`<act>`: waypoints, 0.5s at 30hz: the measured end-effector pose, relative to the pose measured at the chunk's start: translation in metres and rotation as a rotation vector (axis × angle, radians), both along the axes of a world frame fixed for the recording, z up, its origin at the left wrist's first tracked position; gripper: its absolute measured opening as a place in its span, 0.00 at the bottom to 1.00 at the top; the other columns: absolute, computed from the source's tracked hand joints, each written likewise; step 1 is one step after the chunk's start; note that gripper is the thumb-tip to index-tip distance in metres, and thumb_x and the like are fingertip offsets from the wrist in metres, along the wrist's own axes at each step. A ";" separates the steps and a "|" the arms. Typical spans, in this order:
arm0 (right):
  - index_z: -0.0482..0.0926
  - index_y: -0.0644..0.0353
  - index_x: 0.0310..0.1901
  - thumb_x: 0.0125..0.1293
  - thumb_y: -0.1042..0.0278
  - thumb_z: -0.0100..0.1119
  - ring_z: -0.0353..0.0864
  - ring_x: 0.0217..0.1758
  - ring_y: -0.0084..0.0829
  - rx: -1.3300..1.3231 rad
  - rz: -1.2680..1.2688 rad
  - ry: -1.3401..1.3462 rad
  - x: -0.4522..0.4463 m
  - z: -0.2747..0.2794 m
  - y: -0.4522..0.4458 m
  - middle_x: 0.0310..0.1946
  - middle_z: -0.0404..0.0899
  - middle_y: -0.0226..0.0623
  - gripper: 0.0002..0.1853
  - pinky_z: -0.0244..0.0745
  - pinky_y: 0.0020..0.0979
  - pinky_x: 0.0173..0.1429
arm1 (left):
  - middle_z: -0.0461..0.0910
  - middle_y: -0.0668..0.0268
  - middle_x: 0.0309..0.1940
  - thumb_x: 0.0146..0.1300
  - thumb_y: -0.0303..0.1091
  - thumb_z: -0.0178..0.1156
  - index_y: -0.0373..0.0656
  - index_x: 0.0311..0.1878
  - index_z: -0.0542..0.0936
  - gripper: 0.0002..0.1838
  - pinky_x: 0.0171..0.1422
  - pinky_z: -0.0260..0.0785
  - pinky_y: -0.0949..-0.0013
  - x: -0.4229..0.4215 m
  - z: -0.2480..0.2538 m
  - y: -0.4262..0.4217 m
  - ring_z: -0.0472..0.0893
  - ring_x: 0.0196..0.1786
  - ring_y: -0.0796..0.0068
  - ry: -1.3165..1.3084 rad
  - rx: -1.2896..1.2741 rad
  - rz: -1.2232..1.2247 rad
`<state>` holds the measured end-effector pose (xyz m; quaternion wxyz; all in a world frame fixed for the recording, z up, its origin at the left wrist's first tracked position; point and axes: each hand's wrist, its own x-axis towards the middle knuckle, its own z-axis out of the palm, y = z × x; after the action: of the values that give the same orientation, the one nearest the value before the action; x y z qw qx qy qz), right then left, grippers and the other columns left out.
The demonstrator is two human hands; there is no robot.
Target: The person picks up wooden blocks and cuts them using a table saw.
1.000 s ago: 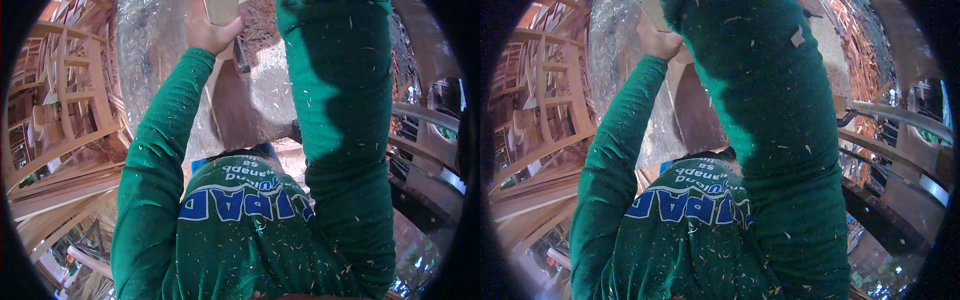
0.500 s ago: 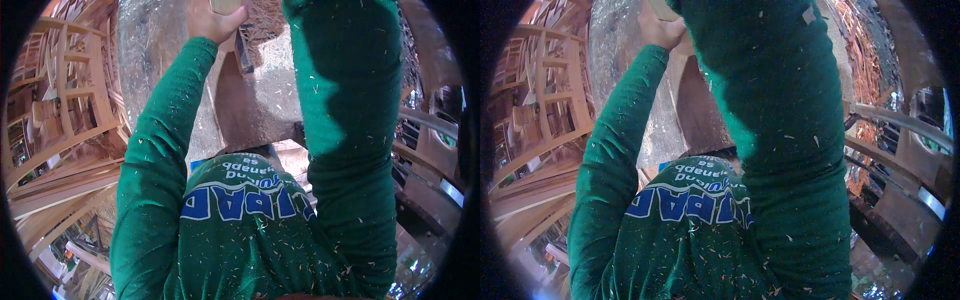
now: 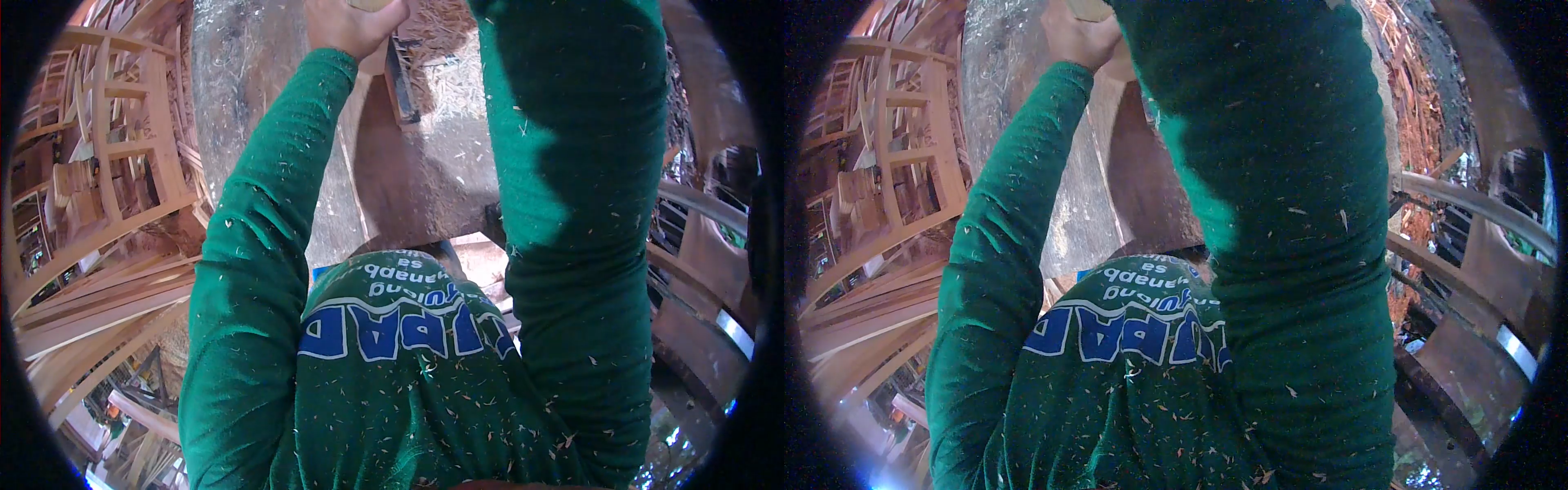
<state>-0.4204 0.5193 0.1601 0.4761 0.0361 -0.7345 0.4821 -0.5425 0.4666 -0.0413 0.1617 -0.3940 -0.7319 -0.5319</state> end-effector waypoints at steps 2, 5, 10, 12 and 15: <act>0.84 0.75 0.36 0.54 0.64 0.72 0.90 0.40 0.49 0.001 0.005 0.003 -0.004 0.001 0.003 0.35 0.86 0.59 0.18 0.84 0.43 0.47 | 0.86 0.47 0.44 0.49 0.46 0.76 0.41 0.52 0.84 0.29 0.53 0.79 0.49 -0.002 0.001 0.002 0.86 0.49 0.43 0.015 0.015 0.011; 0.84 0.75 0.36 0.54 0.64 0.72 0.90 0.40 0.49 -0.002 0.004 -0.002 -0.008 -0.001 0.003 0.35 0.86 0.59 0.18 0.84 0.43 0.48 | 0.86 0.47 0.44 0.49 0.47 0.76 0.41 0.52 0.84 0.29 0.53 0.79 0.49 -0.006 0.001 0.004 0.86 0.49 0.43 0.001 0.033 0.010; 0.84 0.75 0.36 0.54 0.64 0.72 0.90 0.41 0.49 -0.004 0.003 -0.002 -0.015 -0.002 0.008 0.35 0.86 0.59 0.18 0.84 0.43 0.48 | 0.86 0.49 0.44 0.49 0.46 0.76 0.42 0.52 0.84 0.28 0.52 0.79 0.50 -0.013 -0.002 0.008 0.86 0.48 0.44 -0.015 0.041 0.009; 0.84 0.75 0.36 0.54 0.63 0.72 0.90 0.41 0.49 0.000 0.002 0.002 -0.018 -0.002 0.013 0.35 0.86 0.59 0.18 0.84 0.43 0.48 | 0.86 0.49 0.43 0.49 0.46 0.76 0.42 0.51 0.85 0.27 0.52 0.79 0.50 -0.017 -0.003 0.009 0.87 0.47 0.45 0.001 0.036 -0.010; 0.84 0.75 0.37 0.54 0.63 0.73 0.90 0.41 0.49 -0.003 0.002 0.003 -0.024 -0.002 0.015 0.36 0.87 0.59 0.19 0.84 0.43 0.48 | 0.87 0.50 0.42 0.49 0.46 0.76 0.42 0.50 0.85 0.26 0.51 0.79 0.50 -0.023 -0.003 0.011 0.87 0.47 0.45 0.017 0.043 -0.008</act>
<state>-0.4440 0.5347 0.1582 0.4769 0.0369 -0.7330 0.4836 -0.5650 0.4780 -0.0442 0.1741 -0.3981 -0.7172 -0.5448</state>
